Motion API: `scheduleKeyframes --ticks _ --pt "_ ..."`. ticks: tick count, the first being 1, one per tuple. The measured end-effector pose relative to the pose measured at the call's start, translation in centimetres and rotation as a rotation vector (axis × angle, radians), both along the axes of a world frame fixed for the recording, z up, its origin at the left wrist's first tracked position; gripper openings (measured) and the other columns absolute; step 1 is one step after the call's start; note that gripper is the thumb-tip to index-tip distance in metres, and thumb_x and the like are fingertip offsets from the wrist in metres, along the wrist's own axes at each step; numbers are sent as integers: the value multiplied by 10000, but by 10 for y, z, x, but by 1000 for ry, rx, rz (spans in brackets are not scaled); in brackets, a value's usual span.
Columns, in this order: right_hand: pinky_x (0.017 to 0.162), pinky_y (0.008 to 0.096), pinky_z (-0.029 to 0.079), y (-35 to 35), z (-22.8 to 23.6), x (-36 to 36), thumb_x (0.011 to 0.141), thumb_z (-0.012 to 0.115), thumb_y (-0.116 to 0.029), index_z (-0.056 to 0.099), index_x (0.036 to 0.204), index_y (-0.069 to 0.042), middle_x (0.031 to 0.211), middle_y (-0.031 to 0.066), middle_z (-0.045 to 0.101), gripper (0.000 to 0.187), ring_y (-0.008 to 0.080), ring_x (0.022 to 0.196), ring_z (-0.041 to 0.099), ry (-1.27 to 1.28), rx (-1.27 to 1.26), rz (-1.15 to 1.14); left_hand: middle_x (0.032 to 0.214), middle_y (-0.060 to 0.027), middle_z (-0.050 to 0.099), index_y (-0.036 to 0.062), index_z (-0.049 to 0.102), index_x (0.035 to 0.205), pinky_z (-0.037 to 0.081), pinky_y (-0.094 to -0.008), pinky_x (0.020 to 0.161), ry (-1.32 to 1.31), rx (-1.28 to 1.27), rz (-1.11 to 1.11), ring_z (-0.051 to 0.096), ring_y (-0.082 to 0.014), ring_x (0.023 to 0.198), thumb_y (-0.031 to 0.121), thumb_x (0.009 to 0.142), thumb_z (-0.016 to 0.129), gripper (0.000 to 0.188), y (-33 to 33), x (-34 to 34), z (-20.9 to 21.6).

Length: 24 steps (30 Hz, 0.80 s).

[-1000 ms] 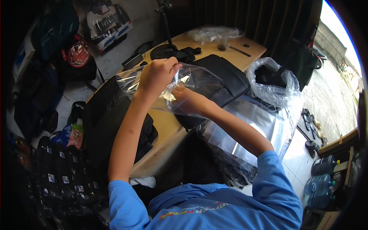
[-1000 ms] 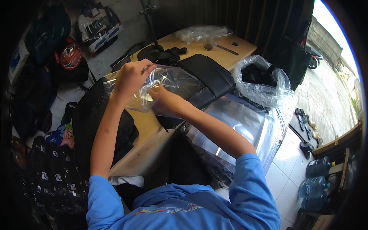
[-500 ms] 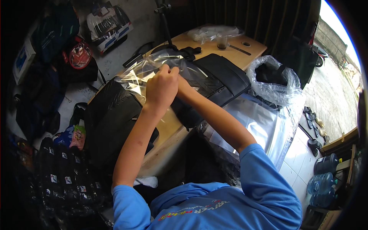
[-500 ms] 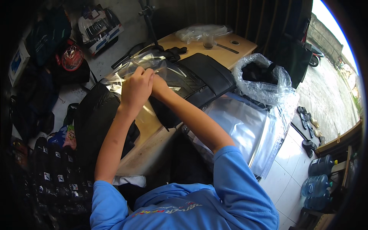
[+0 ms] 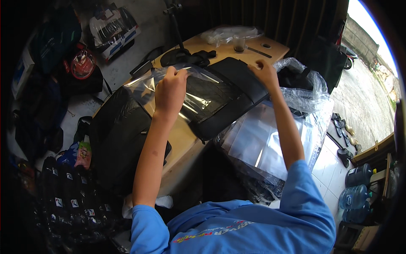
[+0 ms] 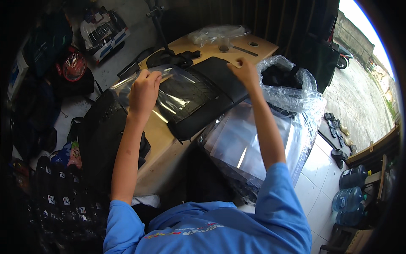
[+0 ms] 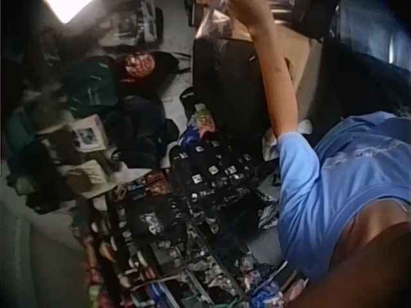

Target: The person places a black laptop sleeve into a plastic sleeve, handles several other black bags and sleeves, and attaches a shoulder strap to a bag by hand.

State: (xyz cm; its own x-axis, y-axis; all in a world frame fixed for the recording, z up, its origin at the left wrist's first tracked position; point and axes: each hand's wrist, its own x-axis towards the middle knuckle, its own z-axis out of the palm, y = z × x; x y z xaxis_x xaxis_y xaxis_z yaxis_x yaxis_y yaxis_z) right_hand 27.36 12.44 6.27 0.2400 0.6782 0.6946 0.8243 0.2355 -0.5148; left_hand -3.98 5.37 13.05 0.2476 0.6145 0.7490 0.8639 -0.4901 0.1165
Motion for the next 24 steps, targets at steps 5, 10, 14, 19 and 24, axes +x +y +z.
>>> scheduleKeyframes --ticks 5,10,14,19,24 --pt "840 338 481 40 -20 43 736 717 -442 600 1046 88 991 208 653 625 263 932 631 -127 -733 89 811 -85 595 108 644 868 494 -403 613 -5 -8 53 621 -332 709 192 837 611 95 -1 -2 -4" --pt "794 315 536 20 25 58 761 725 -244 580 1102 44 988 154 659 469 198 876 655 737 -1214 572 808 -73 602 112 646 877 494 -391 598 -36 17 77 624 -315 699 184 847 602 89 2 -15 -10" --pt "789 322 542 -17 8 61 788 689 -181 549 1126 55 1023 167 643 435 203 868 656 1043 -1170 705 813 -73 604 112 645 888 493 -386 590 -75 37 100 628 -309 696 179 851 599 89 -1 -18 -12" --pt "756 304 552 -90 -9 55 764 571 4 465 1238 20 1004 141 620 486 200 801 650 1026 -719 745 811 -85 600 92 634 885 501 -389 595 -31 28 100 630 -317 700 156 850 597 82 5 -11 -10" --pt "705 264 542 -185 30 75 704 529 -25 464 1262 11 968 128 620 563 183 782 645 1049 -443 455 843 -152 580 31 629 901 500 -413 644 -81 5 32 612 -357 740 97 847 591 94 23 -8 -16"
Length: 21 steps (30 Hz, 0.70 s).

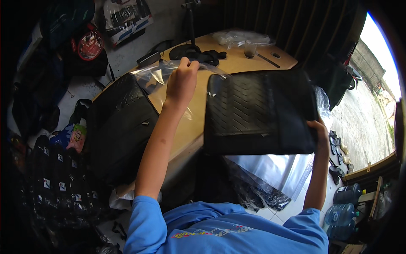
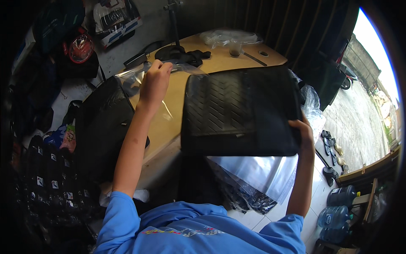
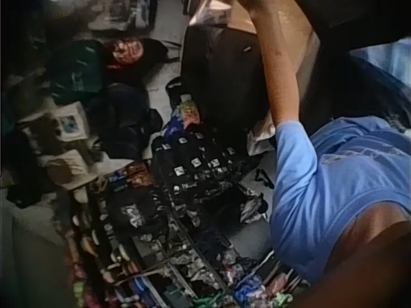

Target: The person places a black laptop sleeve into a plastic sleeve, handles several other black bags and sleeves, and attaches a shoulder strap to a bag by hand.

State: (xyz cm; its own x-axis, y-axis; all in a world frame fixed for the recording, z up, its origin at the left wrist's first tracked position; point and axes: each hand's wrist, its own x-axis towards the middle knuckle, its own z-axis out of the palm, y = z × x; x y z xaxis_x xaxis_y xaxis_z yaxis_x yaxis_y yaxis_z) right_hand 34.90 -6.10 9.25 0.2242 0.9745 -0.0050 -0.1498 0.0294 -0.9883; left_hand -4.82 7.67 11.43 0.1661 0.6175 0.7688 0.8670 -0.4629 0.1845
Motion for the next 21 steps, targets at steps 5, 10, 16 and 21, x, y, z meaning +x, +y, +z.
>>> scheduleKeyframes --ticks 5,10,16,21 --pt "707 268 526 -102 36 7 696 530 -83 556 1112 21 859 95 620 430 167 688 621 24 -62 -336 846 -151 566 29 635 896 495 -405 658 -9 -45 -47 610 -351 759 98 839 602 96 14 15 -14" --pt "680 257 533 -147 19 44 744 554 -112 593 838 -9 745 82 616 146 152 661 616 91 -12 -499 829 -142 556 28 645 877 488 -390 642 -22 -16 -137 606 -329 726 81 805 638 90 13 35 -26" --pt "698 262 524 -125 35 -16 788 545 -104 576 764 -16 730 79 614 96 151 647 610 350 -9 -340 828 -148 534 16 639 812 494 -385 629 -68 -17 -229 608 -325 688 98 792 644 85 -6 29 -28" --pt "654 266 542 -79 -17 -25 798 494 -103 602 809 45 765 131 633 184 192 654 636 557 -3 -45 819 -145 557 14 644 777 486 -391 631 -110 -67 -292 606 -327 702 131 791 664 120 -15 34 -35"
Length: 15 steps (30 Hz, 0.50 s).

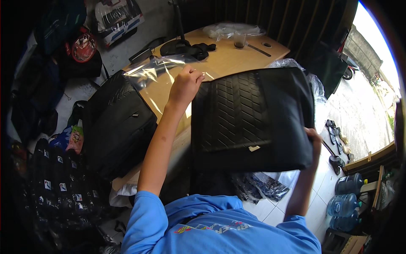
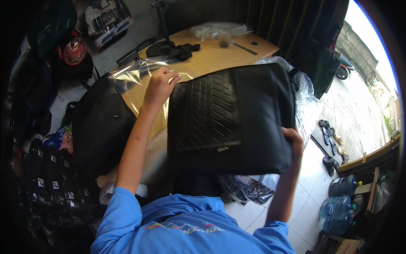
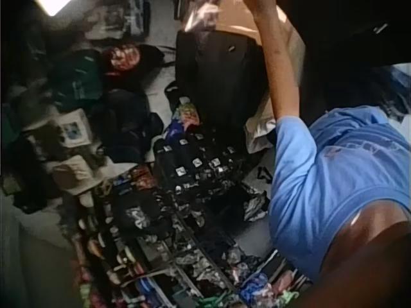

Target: The person places a black laptop sleeve into a plastic sleeve, handles several other black bags and sleeves, and attaches a shoulder strap to a bag by hand.

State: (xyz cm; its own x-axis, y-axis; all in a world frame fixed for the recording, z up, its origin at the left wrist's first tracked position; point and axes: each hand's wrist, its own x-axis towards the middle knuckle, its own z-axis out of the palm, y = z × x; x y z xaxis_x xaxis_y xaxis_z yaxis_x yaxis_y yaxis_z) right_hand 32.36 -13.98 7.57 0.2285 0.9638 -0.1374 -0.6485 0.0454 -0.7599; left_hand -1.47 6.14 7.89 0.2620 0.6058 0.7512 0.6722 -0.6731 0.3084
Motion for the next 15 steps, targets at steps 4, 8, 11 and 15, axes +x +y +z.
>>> scheduleKeyframes --ticks 4,8,11,15 --pt "642 287 565 29 -65 -11 792 538 -82 590 945 84 829 184 644 233 231 686 661 122 -44 -15 839 -121 565 33 650 818 503 -387 642 80 -79 -10 612 -318 711 127 798 654 96 -2 2 -24" --pt "660 306 575 18 -94 -13 796 562 -98 569 999 84 857 194 644 273 246 702 667 119 -74 -14 833 -96 589 36 664 875 504 -352 670 178 -176 -49 625 -270 740 90 772 672 117 -3 -7 -43" --pt "743 369 576 2 -98 3 820 573 -147 526 1101 72 936 193 647 359 267 803 673 -13 -259 -64 827 -89 584 39 661 888 505 -349 678 192 -140 -48 623 -261 745 96 779 664 123 -7 -2 -46" --pt "701 365 577 -1 -86 18 802 587 -131 532 1079 86 908 167 650 356 253 776 672 51 -264 193 825 -86 575 40 655 898 506 -349 661 191 -129 -62 619 -258 715 103 784 661 130 -9 -2 -51"
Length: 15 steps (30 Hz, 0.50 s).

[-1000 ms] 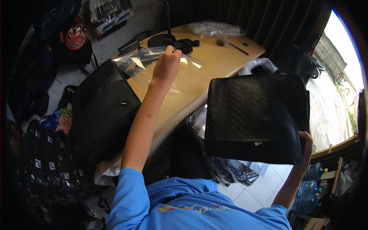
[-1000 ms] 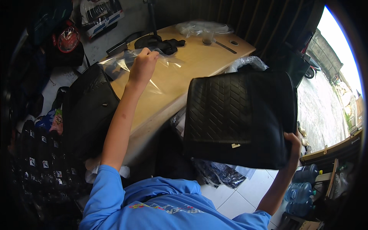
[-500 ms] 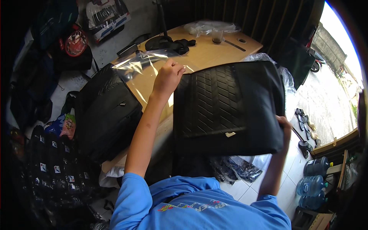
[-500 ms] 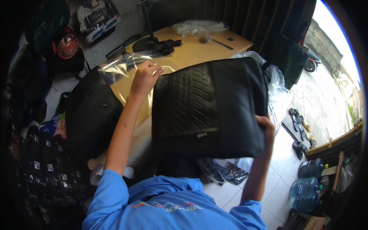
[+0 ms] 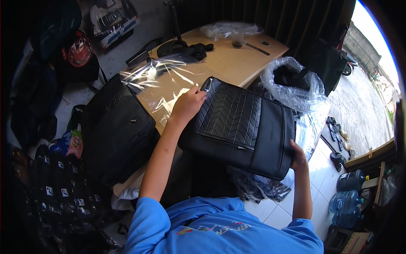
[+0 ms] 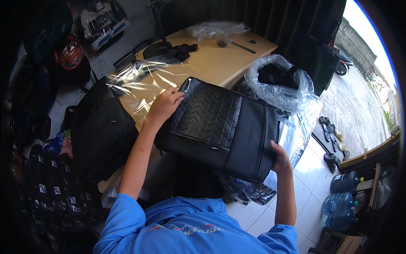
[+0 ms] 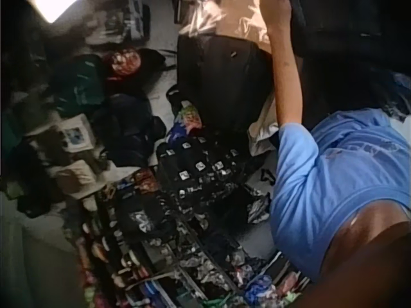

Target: The person places a black laptop sleeve into a plastic sleeve, handles several other black bags and sleeves, and attaches a shoulder strap to a bag by hand.

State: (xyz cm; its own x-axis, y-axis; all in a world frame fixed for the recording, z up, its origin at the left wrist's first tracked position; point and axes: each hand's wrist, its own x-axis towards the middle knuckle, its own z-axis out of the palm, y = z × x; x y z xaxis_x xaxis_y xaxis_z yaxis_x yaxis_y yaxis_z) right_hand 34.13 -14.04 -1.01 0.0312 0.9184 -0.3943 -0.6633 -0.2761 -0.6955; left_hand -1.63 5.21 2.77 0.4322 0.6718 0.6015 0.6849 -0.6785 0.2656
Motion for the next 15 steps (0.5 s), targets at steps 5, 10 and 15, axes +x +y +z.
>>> scheduleKeyframes --ticks 5,10,15 --pt "673 339 579 17 15 3 742 596 -64 512 1074 120 875 183 640 389 236 699 674 -387 31 110 819 -82 565 45 658 915 505 -339 639 125 6 49 618 -254 702 106 794 656 135 -3 -4 3" --pt "677 323 574 9 6 -6 716 589 -58 549 1000 138 842 184 649 348 242 691 675 -289 28 -64 833 -107 530 34 612 857 516 -387 619 68 2 -72 619 -289 692 144 820 618 116 -6 -11 4" --pt "683 323 572 7 -9 -9 713 592 -72 568 986 138 851 190 653 345 249 690 675 -133 -24 -86 874 -107 540 30 618 938 512 -380 642 47 -19 -113 622 -289 709 124 824 617 148 -8 -6 8"
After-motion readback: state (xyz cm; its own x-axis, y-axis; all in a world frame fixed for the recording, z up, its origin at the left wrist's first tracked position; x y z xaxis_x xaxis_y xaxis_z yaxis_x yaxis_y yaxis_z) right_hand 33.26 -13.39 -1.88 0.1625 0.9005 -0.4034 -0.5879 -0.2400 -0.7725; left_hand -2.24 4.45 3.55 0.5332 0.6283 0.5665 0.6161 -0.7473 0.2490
